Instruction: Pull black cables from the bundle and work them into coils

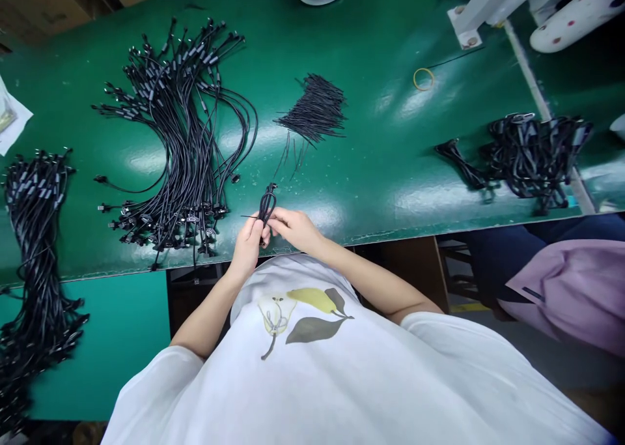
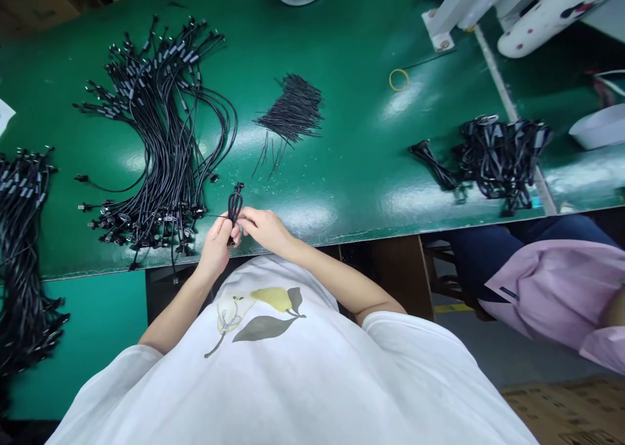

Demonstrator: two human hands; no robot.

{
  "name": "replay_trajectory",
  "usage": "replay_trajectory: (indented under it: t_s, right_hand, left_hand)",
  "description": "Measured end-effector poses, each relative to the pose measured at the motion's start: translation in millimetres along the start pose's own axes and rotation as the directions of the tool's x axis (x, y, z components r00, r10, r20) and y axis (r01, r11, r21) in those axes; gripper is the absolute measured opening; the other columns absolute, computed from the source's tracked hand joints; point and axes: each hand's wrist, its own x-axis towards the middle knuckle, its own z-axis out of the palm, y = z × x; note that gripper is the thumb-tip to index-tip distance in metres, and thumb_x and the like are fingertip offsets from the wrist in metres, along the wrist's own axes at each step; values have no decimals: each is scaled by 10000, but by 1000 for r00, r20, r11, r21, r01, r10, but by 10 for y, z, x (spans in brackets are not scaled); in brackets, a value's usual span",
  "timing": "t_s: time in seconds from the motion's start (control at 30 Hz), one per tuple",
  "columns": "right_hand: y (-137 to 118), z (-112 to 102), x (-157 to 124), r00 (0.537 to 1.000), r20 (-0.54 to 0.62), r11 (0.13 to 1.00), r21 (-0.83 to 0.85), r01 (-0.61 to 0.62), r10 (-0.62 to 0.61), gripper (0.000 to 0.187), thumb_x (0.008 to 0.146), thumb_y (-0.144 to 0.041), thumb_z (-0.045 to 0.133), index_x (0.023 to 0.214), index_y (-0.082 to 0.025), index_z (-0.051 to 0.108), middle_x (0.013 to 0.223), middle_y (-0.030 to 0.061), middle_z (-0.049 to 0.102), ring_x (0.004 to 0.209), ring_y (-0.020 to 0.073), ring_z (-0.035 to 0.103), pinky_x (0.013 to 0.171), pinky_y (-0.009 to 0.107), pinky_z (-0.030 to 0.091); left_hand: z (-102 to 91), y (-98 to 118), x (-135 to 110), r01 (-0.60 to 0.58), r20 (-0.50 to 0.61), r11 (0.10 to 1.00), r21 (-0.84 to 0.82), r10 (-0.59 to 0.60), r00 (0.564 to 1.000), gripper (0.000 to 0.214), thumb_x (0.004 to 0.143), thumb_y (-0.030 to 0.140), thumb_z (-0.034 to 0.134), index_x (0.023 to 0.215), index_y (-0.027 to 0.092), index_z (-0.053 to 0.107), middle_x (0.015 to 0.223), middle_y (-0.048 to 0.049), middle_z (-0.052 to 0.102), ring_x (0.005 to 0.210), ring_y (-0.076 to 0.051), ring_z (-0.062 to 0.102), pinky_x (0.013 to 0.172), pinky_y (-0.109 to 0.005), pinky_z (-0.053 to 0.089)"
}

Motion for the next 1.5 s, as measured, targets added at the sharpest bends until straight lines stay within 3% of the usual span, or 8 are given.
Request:
replay_trajectory:
  t_s: [0.17, 0.37, 0.63, 0.83, 0.93, 1.2, 1.37, 1.5]
  right_hand:
    - [-103, -62, -61, 938, 79, 752, -577, 320, -339, 319, 986, -221, 341, 870, -157, 631, 777, 82, 650, 733, 183, 546, 664, 315, 327]
    - [-89, -356, 79, 627, 336, 305, -654, 692, -703, 303, 984, -150, 334, 961, -150, 636, 1093, 106, 642, 1015, 202, 540, 855, 364, 382]
    - [-89, -411, 1, 448, 635, 38, -550, 834, -629, 250, 987, -142, 350, 886, -155, 579, 796, 40, 576, 745, 162, 503, 710, 324, 330]
    - [-115, -357, -123, 485, 736, -73, -581, 811, -471, 221, 918, -95, 424, 780, -132, 592, 713, 66, 572, 670, 183, 489, 621, 343, 249]
    - [-76, -317, -79, 526, 757, 10, -567, 823, -387, 195, 894, -98, 449, 765, -124, 594, 696, 82, 596, 639, 184, 499, 611, 344, 235]
    - [-87, -242, 266, 946, 302, 608, -731, 310, -119, 233, 896, -153, 429, 841, -132, 654, 829, 102, 699, 753, 181, 610, 685, 304, 300]
    - [-24, -155, 226, 992, -29, 849, -521, 89, -122, 306, 934, -238, 375, 804, -160, 641, 825, 80, 692, 766, 174, 605, 708, 274, 351]
    - [50, -283, 241, 999, 28, 987, -158, 30, -26, 355, 940, -337, 365, 699, -187, 579, 695, 13, 625, 663, 146, 549, 643, 249, 363]
  left_hand:
    - [-47, -26, 89, -79, -42, 968, 238, 92, 995, 337, 853, 457, 611, 1033, 173, 640, 599, 49, 449, 528, -93, 381, 518, -229, 310]
    - [-153, -24, 115, -51, 229, 930, 365, -36, 973, 288, 853, 427, 592, 737, 164, 571, 584, 34, 473, 536, -96, 401, 532, -236, 313]
    - [-138, -99, 99, 337, 318, 924, 183, -380, 869, 299, 643, 361, 725, 653, 151, 512, 548, 62, 414, 512, -55, 318, 489, -201, 209]
    - [-110, -127, 119, 524, 369, 842, 127, -530, 763, 268, 590, 283, 759, 681, 127, 561, 646, 6, 551, 501, -46, 359, 473, -203, 179]
    - [-17, -150, 110, 468, 322, 877, 112, -477, 818, 218, 639, 249, 717, 614, 143, 527, 525, 50, 460, 468, -53, 314, 477, -215, 183]
    - [145, -119, 342, 152, 8, 977, -148, -152, 988, 292, 772, 427, 566, 645, 169, 517, 629, 21, 494, 615, -102, 417, 617, -242, 330]
    - [56, -35, 427, 42, 20, 975, -216, -39, 999, 256, 645, 347, 727, 783, 156, 628, 787, -27, 596, 763, -150, 523, 786, -294, 405]
    - [-54, 58, 317, -320, 34, 931, 178, 319, 947, 166, 764, 230, 635, 905, 205, 718, 1072, -71, 590, 1079, -216, 503, 1001, -374, 361]
